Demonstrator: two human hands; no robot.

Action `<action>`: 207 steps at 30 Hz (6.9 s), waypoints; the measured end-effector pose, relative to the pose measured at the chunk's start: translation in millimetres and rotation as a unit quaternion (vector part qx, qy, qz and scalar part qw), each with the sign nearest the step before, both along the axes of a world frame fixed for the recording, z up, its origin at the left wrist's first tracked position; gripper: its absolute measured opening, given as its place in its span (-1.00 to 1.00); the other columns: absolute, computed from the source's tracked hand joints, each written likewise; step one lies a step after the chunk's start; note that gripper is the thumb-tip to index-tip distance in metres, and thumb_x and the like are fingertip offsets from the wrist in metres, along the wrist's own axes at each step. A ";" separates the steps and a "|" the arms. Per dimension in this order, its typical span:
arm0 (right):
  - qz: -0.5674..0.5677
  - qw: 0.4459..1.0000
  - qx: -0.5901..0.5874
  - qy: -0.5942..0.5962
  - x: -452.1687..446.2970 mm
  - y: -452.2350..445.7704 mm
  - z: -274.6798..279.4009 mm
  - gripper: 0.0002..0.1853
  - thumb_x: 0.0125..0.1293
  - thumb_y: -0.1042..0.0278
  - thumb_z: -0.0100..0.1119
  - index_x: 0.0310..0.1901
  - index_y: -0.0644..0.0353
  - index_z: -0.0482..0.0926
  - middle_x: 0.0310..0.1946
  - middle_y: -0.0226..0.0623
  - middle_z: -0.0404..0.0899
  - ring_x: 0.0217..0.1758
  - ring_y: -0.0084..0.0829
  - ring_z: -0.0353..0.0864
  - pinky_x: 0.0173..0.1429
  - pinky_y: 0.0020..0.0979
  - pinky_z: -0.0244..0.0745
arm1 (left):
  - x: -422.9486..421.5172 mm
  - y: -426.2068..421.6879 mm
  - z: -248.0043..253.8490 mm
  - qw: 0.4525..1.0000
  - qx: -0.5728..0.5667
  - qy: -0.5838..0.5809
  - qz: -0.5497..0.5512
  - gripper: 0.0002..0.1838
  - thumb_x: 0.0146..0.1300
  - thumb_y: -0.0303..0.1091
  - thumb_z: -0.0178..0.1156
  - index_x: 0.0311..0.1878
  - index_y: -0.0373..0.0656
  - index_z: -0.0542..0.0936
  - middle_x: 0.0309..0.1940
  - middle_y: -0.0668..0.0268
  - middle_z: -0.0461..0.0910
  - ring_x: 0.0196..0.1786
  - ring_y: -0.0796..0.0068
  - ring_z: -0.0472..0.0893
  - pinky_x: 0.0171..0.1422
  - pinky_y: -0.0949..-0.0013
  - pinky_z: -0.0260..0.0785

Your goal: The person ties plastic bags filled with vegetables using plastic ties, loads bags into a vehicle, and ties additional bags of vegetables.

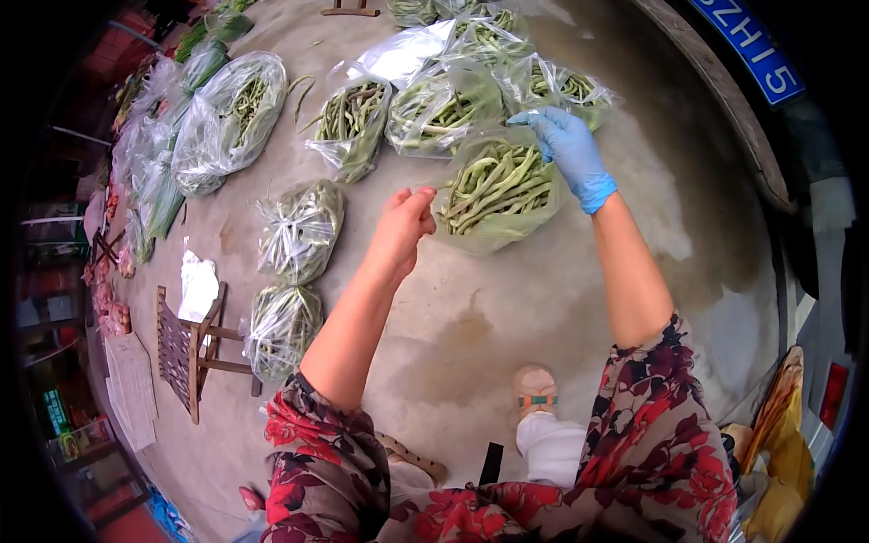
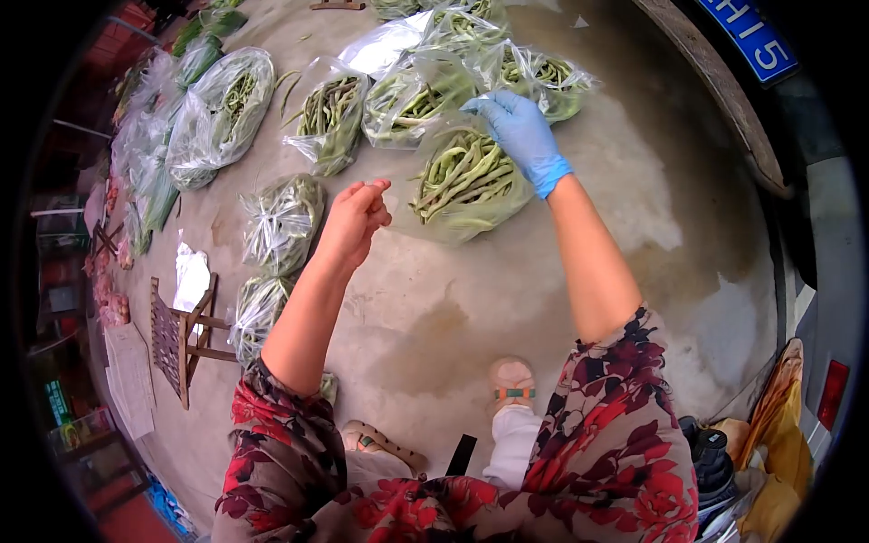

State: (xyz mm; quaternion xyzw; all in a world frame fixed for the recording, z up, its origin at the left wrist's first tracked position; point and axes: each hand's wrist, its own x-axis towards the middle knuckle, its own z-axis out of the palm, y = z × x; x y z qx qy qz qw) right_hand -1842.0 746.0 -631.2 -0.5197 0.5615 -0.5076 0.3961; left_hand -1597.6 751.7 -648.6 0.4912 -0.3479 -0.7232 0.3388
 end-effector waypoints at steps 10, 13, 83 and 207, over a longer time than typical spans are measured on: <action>0.156 0.953 0.217 -0.142 115.2 18.1 21.0 -0.63 0.24 0.40 -0.28 -0.07 0.33 0.50 -0.71 -0.54 0.25 -0.68 -0.68 0.16 -0.53 -0.61 0.19 | 160.7 38.9 26.2 0.997 0.056 0.034 0.048 -0.59 0.09 -0.66 -0.26 0.03 -0.39 0.39 -0.09 0.09 0.43 -0.25 0.28 0.59 -0.24 0.36 0.55; 0.210 0.902 0.329 -0.184 162.5 29.2 -4.4 -0.61 0.20 0.48 -0.29 0.02 0.35 0.43 -0.60 -0.47 0.37 -0.67 -0.65 0.24 -0.52 -0.62 0.28 | 193.4 64.3 -52.1 0.964 0.219 0.149 0.024 -0.66 0.23 -0.50 0.01 0.10 -0.15 0.40 -0.29 0.22 0.50 -0.39 0.53 0.56 -0.35 0.50 0.52; 0.150 0.876 0.458 -0.013 198.3 34.8 -127.3 -0.78 0.06 0.20 0.04 -0.62 0.09 0.43 -0.76 -0.44 0.35 -0.80 -0.57 0.23 -0.73 -0.50 0.08 | 174.0 108.1 -160.6 0.976 -0.074 -0.197 -0.064 -0.76 0.00 -0.18 0.28 -0.41 -0.14 0.52 -0.50 0.34 0.52 -0.45 0.58 0.46 -0.37 0.45 0.31; 0.213 0.931 0.106 0.278 140.6 -432.3 -91.1 -0.75 0.10 0.25 0.10 -0.23 0.21 0.46 -0.28 -0.24 0.43 -0.16 -0.24 0.37 0.02 -0.19 0.23 | 151.4 -247.6 -38.6 0.942 -0.023 0.096 0.320 -0.81 0.29 -0.30 -0.02 -0.32 -0.21 0.47 -0.49 0.36 0.46 -0.41 0.54 0.47 -0.07 0.35 0.40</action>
